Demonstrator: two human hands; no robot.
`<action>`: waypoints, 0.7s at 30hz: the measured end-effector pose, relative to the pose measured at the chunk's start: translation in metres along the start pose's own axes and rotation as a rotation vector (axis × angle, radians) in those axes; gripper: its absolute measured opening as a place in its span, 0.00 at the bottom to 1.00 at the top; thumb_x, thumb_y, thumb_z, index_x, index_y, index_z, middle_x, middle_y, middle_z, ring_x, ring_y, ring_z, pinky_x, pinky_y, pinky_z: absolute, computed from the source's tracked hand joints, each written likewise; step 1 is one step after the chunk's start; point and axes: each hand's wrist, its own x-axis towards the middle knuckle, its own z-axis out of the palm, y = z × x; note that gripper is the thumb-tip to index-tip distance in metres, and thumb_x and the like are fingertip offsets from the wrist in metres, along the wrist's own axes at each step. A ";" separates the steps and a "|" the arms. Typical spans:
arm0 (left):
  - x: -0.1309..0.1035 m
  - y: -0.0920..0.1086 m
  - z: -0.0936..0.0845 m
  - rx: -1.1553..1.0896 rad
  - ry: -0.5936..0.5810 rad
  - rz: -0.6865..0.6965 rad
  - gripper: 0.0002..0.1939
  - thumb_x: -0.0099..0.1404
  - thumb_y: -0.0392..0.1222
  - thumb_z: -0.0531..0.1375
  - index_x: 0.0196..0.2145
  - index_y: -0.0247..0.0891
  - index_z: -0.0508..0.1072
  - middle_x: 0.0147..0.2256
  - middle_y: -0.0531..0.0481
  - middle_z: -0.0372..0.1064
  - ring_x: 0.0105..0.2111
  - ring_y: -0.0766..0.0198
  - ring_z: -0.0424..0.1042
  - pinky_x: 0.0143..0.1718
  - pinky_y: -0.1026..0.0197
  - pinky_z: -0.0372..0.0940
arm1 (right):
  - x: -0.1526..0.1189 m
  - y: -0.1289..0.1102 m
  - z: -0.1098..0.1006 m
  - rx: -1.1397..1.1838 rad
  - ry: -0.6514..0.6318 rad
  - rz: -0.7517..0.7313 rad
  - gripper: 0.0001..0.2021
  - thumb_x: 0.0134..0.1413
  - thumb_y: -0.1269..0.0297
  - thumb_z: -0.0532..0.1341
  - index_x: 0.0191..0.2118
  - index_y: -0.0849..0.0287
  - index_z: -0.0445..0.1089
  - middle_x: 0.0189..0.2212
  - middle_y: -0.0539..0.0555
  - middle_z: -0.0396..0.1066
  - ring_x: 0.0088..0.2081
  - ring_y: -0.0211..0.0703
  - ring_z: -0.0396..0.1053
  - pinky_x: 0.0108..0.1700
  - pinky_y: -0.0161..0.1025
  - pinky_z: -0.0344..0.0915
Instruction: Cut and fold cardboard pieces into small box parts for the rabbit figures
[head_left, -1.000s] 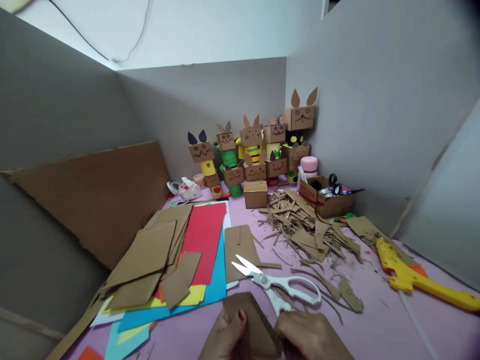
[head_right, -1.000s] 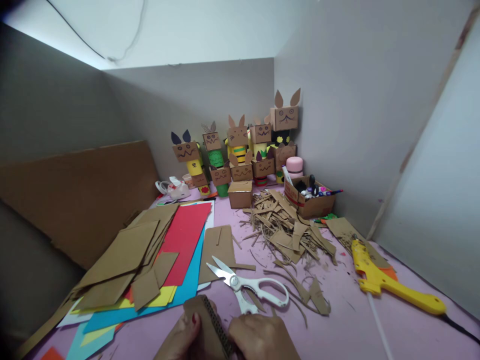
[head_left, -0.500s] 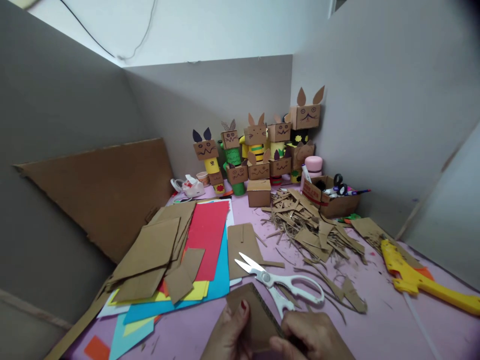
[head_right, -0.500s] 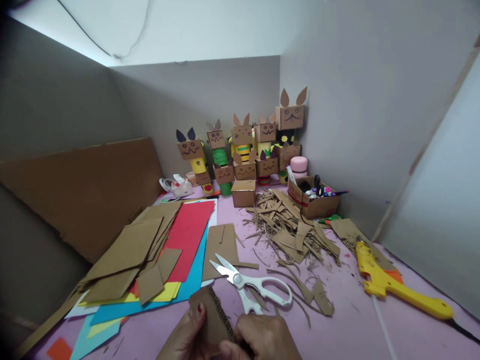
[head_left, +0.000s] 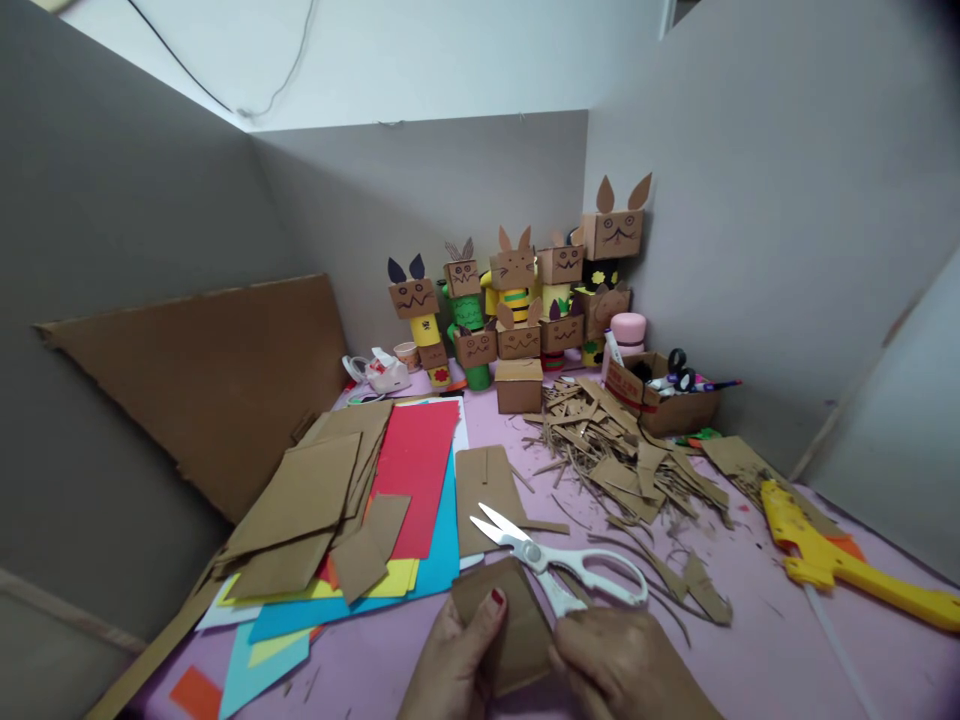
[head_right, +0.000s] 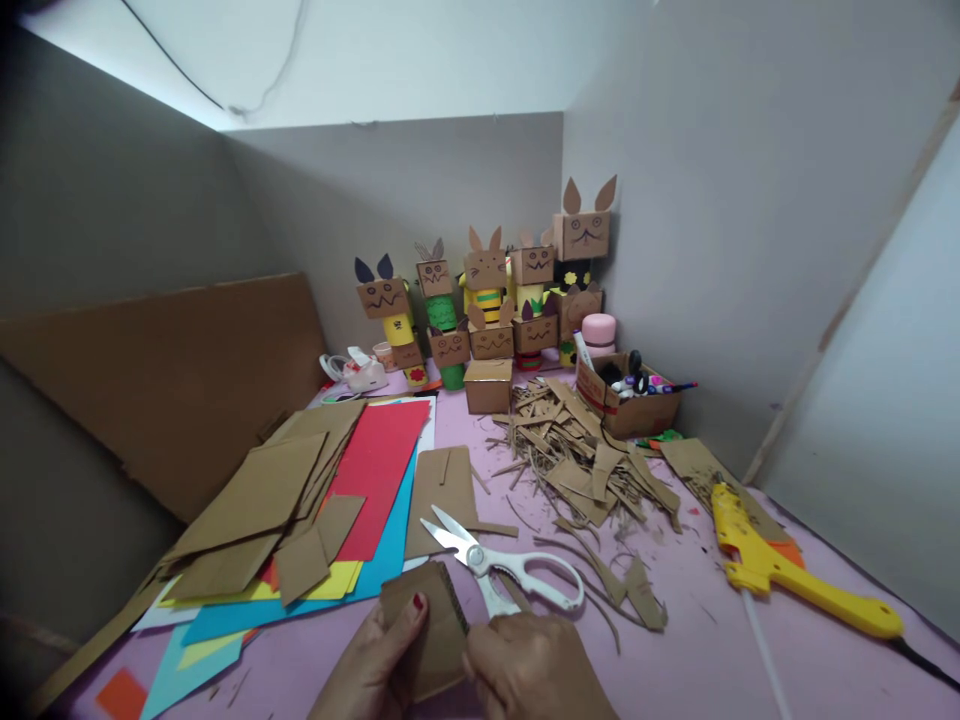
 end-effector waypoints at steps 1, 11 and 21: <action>0.000 -0.001 0.000 -0.015 -0.001 -0.017 0.26 0.48 0.44 0.69 0.44 0.37 0.71 0.35 0.43 0.78 0.37 0.52 0.75 0.39 0.54 0.67 | 0.001 -0.001 -0.003 0.102 -0.038 0.065 0.12 0.53 0.70 0.48 0.19 0.56 0.52 0.15 0.47 0.60 0.18 0.35 0.58 0.22 0.34 0.48; -0.002 0.004 0.001 -0.143 0.016 -0.100 0.22 0.52 0.42 0.67 0.44 0.36 0.71 0.32 0.43 0.78 0.34 0.51 0.76 0.40 0.53 0.68 | 0.005 0.001 -0.004 1.148 -0.102 0.570 0.23 0.50 0.40 0.54 0.21 0.56 0.56 0.14 0.43 0.55 0.15 0.31 0.50 0.18 0.31 0.46; 0.000 0.002 0.000 0.019 0.057 0.219 0.21 0.45 0.45 0.70 0.38 0.36 0.74 0.34 0.43 0.77 0.35 0.53 0.75 0.38 0.55 0.68 | 0.004 0.000 0.008 1.057 0.062 0.594 0.21 0.52 0.44 0.56 0.22 0.57 0.59 0.15 0.43 0.55 0.17 0.30 0.50 0.20 0.30 0.47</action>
